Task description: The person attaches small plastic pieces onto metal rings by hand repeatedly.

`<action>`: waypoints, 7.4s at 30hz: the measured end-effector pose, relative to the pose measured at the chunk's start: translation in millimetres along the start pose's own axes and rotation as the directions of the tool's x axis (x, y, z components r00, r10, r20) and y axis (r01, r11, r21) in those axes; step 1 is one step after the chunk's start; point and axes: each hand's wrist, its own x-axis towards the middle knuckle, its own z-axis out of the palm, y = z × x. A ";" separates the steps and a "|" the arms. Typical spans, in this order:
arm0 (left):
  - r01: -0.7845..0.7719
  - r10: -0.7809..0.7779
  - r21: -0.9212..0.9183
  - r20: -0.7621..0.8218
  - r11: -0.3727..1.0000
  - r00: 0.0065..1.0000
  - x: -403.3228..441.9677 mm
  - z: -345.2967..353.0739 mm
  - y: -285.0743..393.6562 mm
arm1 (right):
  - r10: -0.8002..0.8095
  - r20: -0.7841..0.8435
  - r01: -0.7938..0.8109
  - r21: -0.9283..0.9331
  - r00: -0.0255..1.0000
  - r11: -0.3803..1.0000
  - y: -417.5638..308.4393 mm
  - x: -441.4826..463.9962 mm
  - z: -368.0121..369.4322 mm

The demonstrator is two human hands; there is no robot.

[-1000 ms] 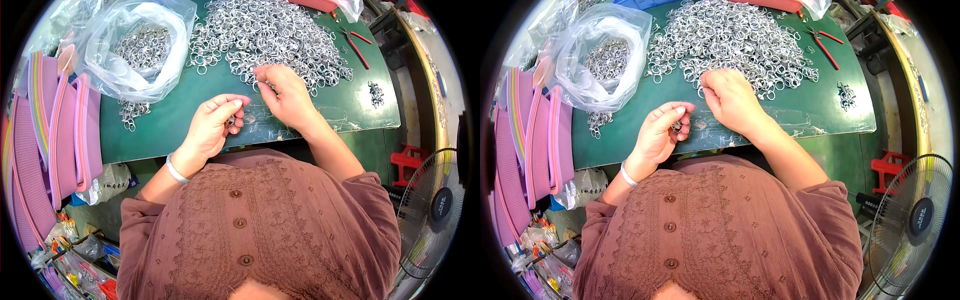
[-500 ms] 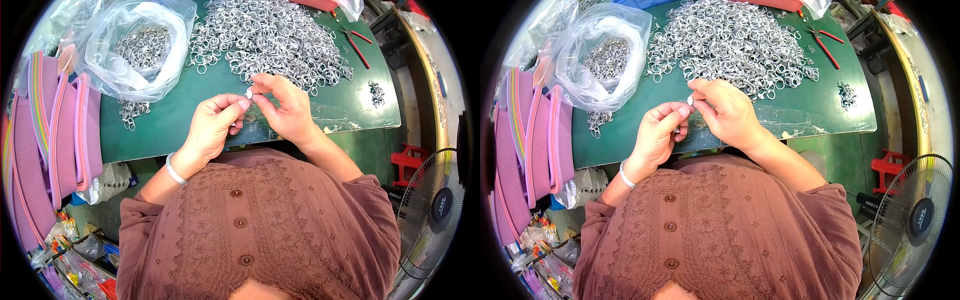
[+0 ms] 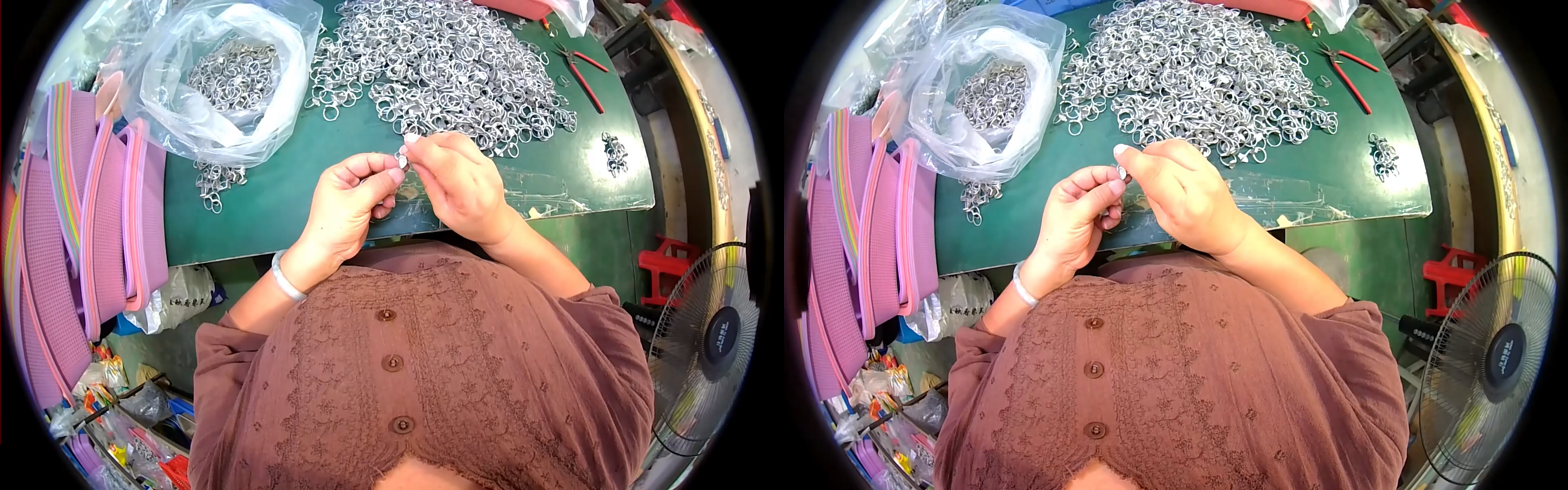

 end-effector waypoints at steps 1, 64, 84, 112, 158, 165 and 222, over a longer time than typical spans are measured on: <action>-0.005 0.005 -0.002 0.003 1.000 1.000 0.0 -0.1 -0.5 | -0.006 0.002 0.006 -0.006 1.000 1.000 -0.1 -0.5 0.0; -0.029 0.031 -0.028 0.080 0.999 0.996 5.5 -4.5 -11.4 | 0.266 0.174 -0.305 0.266 0.948 0.915 -7.2 2.4 -7.5; -0.003 0.033 -0.173 0.172 0.985 0.985 11.0 -14.0 -12.9 | 0.267 0.140 -0.295 0.248 0.953 0.923 -7.5 1.8 -8.7; 0.052 -0.030 -0.106 0.199 0.993 0.980 8.4 -13.0 -11.0 | 0.413 0.258 -0.486 0.474 0.874 0.734 -4.7 -7.4 -2.8; -0.358 0.427 0.761 0.118 0.541 0.896 20.0 -36.6 19.8 | 0.252 0.314 -0.182 -0.235 0.915 0.955 27.3 -8.0 -38.1; -0.060 0.017 0.290 0.148 0.955 0.989 1.4 4.4 5.7 | 0.628 0.402 -0.728 0.534 0.666 0.431 11.4 4.3 -30.5; 0.019 0.015 -0.171 0.200 0.985 0.980 13.1 -15.7 -12.5 | 0.413 0.058 -0.417 0.111 0.909 0.902 7.2 -6.2 -25.3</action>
